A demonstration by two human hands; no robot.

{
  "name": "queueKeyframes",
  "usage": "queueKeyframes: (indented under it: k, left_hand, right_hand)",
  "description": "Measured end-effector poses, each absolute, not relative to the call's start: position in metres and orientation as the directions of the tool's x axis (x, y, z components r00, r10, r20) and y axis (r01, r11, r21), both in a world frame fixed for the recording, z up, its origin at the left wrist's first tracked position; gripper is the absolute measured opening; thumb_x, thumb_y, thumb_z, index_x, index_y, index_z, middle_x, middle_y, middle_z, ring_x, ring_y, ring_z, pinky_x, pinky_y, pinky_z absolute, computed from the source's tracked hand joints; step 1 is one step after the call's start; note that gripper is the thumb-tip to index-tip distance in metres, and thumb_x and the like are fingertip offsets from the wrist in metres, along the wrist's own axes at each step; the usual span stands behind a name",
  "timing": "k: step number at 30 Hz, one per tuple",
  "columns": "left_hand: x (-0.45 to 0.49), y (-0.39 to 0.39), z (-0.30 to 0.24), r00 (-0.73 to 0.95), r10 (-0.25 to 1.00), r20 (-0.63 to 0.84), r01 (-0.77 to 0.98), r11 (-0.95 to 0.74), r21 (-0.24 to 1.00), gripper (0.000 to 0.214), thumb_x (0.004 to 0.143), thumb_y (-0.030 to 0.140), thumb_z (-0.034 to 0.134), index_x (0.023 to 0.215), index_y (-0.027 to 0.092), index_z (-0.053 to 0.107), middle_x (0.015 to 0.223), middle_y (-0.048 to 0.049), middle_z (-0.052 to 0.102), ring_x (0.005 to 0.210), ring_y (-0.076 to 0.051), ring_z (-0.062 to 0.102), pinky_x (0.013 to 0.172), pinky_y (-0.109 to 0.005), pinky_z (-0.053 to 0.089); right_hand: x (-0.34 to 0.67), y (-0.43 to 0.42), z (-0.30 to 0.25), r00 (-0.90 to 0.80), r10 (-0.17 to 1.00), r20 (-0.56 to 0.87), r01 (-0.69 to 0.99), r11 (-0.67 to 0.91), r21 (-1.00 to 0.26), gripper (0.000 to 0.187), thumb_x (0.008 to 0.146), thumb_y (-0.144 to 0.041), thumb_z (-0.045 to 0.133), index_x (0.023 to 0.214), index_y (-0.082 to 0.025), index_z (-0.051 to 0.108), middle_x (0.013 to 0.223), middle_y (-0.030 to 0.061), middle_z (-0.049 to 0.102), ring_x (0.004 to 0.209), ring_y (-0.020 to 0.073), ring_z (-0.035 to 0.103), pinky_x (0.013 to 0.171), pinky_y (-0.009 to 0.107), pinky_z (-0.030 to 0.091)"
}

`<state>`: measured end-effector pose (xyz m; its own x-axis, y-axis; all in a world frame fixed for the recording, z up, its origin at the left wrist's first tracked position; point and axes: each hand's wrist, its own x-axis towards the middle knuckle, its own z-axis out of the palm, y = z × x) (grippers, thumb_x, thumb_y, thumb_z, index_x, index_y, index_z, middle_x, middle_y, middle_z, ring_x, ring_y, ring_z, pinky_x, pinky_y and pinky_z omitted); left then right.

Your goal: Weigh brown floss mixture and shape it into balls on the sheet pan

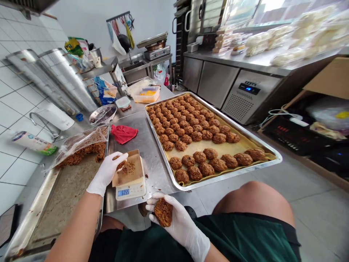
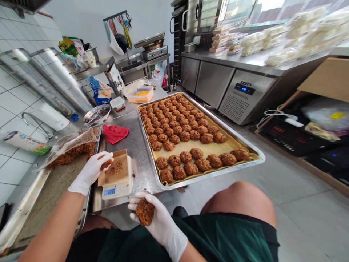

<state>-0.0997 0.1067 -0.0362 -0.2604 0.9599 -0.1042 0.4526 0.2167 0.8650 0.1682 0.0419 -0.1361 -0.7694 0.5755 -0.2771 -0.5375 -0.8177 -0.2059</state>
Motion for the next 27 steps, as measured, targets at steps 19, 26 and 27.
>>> queueKeyframes:
  k: [19, 26, 27]
  left_hand:
    - [0.028, -0.012, -0.046, -0.147, 0.965, -0.219, 0.529, 0.264, 0.806, 0.019, 0.084, 0.027, 0.065, 0.103, 0.028, 0.067, 0.110, -0.0017, 0.070, 0.105, -0.023, 0.063, 0.097, -0.035, 0.046]
    - [0.036, -0.010, -0.048, -0.115, 0.987, -0.113, 0.700, 0.162, 0.696, 0.015, 0.087, 0.017, 0.054, 0.091, 0.026, 0.065, 0.090, -0.0006, 0.070, 0.084, -0.020, 0.064, 0.080, -0.030, 0.047]
    - [0.037, -0.009, -0.048, -0.115, 0.987, -0.111, 0.707, 0.160, 0.689, 0.015, 0.086, 0.015, 0.054, 0.089, 0.025, 0.064, 0.087, -0.0004, 0.069, 0.081, -0.019, 0.064, 0.077, -0.029, 0.046]
  right_hand:
    - [0.167, 0.032, -0.111, -0.512, 0.852, -0.113, -0.692, -0.486, -0.534, 0.039, 0.093, -0.037, 0.042, 0.120, -0.019, 0.064, 0.129, 0.0147, 0.065, 0.125, 0.0332, 0.055, 0.111, 0.053, 0.035]
    - [0.167, 0.031, -0.113, -0.480, 0.876, -0.047, -0.621, -0.377, -0.687, 0.037, 0.089, -0.032, 0.048, 0.120, -0.019, 0.064, 0.125, 0.0144, 0.065, 0.121, 0.0348, 0.054, 0.109, 0.053, 0.035]
    - [0.167, 0.031, -0.114, -0.480, 0.876, -0.045, -0.610, -0.370, -0.700, 0.036, 0.088, -0.032, 0.050, 0.119, -0.020, 0.064, 0.124, 0.0138, 0.065, 0.121, 0.0344, 0.055, 0.109, 0.053, 0.035]
